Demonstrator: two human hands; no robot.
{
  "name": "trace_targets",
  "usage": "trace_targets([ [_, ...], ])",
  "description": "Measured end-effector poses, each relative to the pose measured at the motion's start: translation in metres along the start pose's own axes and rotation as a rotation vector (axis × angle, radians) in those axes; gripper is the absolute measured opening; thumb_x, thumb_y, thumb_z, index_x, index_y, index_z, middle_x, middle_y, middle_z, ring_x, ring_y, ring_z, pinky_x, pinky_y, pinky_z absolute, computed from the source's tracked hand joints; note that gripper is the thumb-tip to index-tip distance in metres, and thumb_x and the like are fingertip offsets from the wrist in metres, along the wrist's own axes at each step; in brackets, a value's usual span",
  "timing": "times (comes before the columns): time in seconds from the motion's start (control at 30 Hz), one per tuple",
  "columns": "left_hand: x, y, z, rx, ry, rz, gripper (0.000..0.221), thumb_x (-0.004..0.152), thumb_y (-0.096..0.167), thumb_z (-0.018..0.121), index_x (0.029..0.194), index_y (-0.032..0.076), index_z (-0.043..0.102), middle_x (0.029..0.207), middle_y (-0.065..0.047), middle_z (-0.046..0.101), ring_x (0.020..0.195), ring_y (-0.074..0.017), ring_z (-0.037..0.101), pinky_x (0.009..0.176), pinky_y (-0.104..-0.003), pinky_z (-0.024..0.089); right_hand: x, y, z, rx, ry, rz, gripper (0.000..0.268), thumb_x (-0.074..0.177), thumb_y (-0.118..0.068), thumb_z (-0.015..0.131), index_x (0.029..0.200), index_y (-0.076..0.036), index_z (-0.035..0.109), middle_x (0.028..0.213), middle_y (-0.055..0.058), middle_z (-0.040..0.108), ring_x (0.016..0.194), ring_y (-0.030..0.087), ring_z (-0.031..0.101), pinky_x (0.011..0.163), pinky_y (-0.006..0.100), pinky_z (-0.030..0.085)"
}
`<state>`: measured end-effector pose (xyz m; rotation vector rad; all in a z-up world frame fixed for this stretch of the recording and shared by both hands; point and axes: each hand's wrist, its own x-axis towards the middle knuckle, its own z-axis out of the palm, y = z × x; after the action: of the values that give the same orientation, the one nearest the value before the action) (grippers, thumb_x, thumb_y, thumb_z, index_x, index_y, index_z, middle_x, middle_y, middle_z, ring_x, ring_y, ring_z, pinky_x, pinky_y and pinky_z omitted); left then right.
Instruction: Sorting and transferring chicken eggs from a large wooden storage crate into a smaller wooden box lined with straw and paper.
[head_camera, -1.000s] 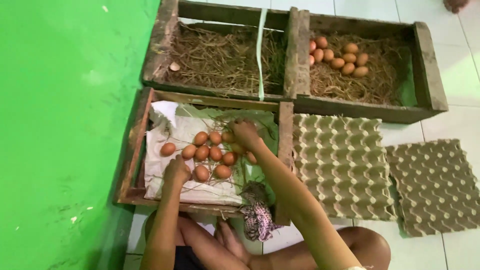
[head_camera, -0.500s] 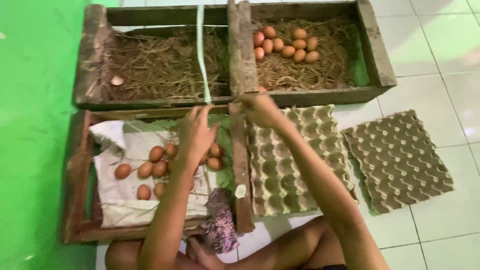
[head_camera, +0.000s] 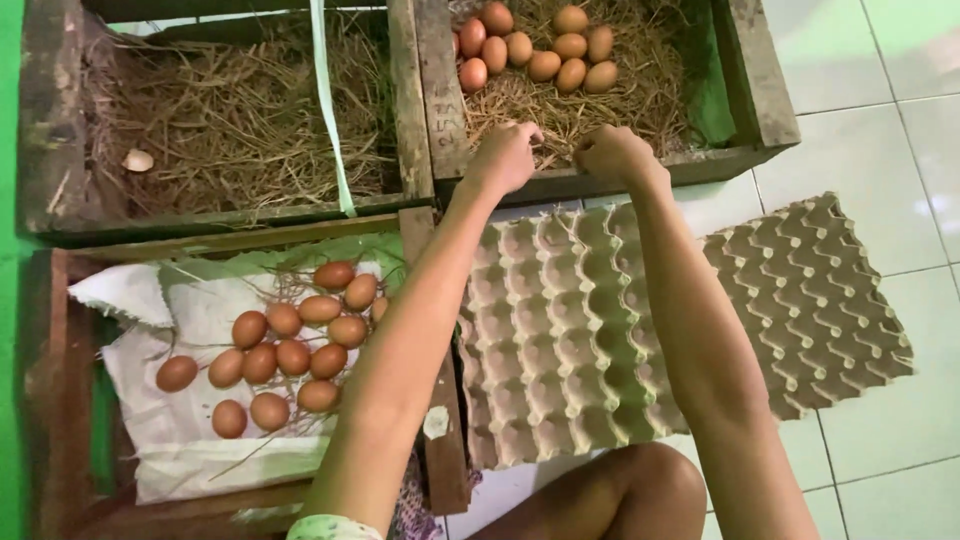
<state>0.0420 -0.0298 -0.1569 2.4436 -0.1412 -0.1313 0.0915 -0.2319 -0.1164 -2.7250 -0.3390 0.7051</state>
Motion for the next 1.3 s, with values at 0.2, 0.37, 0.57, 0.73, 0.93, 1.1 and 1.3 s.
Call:
trace_targets([
  [0.2,0.044,-0.044,0.04,0.031,-0.135,-0.259,0.042,0.083,0.045,0.065,0.096,0.007,0.078,0.108,-0.023,0.071,0.105,-0.0397,0.071,0.089,-0.056,0.056,-0.01,-0.036,-0.028,0.033,-0.267,0.041,0.065,0.094,-0.053,0.056,0.137,-0.005,0.066,0.14,0.032,0.057,0.13,0.056,0.05,0.108,0.068,0.038],
  [0.37,0.047,-0.023,0.027,0.213,-0.225,-0.487,0.029,0.094,0.022,0.063,0.109,-0.001,0.071,0.113,-0.018,0.066,0.101,-0.0284,0.062,0.088,-0.039,0.049,0.053,0.008,0.003,-0.043,-0.072,0.021,0.032,0.091,-0.029,0.059,0.104,0.0,0.067,0.106,0.023,0.058,0.1,0.039,0.055,0.084,0.051,0.048],
  [0.57,0.069,-0.051,0.059,0.326,-0.257,-0.643,0.032,0.101,0.014,0.052,0.128,0.0,0.061,0.126,-0.016,0.06,0.103,-0.0234,0.058,0.088,-0.033,0.052,0.118,0.053,0.013,-0.111,0.471,-0.013,0.026,0.091,-0.015,0.062,0.113,-0.002,0.063,0.11,0.03,0.061,0.095,0.052,0.062,0.076,0.061,0.053],
  [0.73,0.071,-0.049,0.057,0.269,-0.353,-0.687,0.043,0.102,0.01,0.044,0.144,0.008,0.054,0.14,-0.014,0.055,0.118,-0.0242,0.056,0.106,-0.038,0.046,0.127,0.045,0.001,-0.156,0.454,-0.267,0.061,0.086,-0.007,0.065,0.144,-0.011,0.045,0.135,0.035,0.044,0.118,0.062,0.041,0.084,0.072,0.044],
  [0.93,0.052,-0.032,0.049,0.539,-0.287,-0.51,0.019,0.105,0.021,0.055,0.101,0.003,0.061,0.092,-0.008,0.059,0.077,-0.0158,0.049,0.08,-0.032,0.048,0.133,0.031,-0.006,-0.324,0.376,-0.216,0.048,0.1,-0.019,0.052,0.146,-0.009,0.048,0.132,0.033,0.044,0.115,0.055,0.041,0.084,0.067,0.044],
  [1.1,0.034,-0.004,0.028,0.1,0.119,-0.564,0.026,0.102,0.001,0.053,0.128,-0.002,0.055,0.106,-0.022,0.059,0.08,-0.0239,0.065,0.067,-0.032,0.062,0.142,0.048,-0.001,-0.263,0.433,-0.138,0.044,0.097,-0.024,0.061,0.135,-0.002,0.065,0.143,0.039,0.043,0.124,0.061,0.041,0.09,0.072,0.043],
  [1.3,0.024,0.014,0.011,0.051,0.29,-0.488,0.063,0.096,-0.004,0.067,0.151,-0.003,0.036,0.095,-0.019,0.056,0.053,-0.0164,0.061,0.043,-0.023,0.058,0.125,0.028,-0.009,-0.239,0.431,0.032,0.03,0.096,-0.02,0.051,0.095,0.002,0.07,0.093,0.033,0.071,0.08,0.047,0.068,0.066,0.058,0.054],
])
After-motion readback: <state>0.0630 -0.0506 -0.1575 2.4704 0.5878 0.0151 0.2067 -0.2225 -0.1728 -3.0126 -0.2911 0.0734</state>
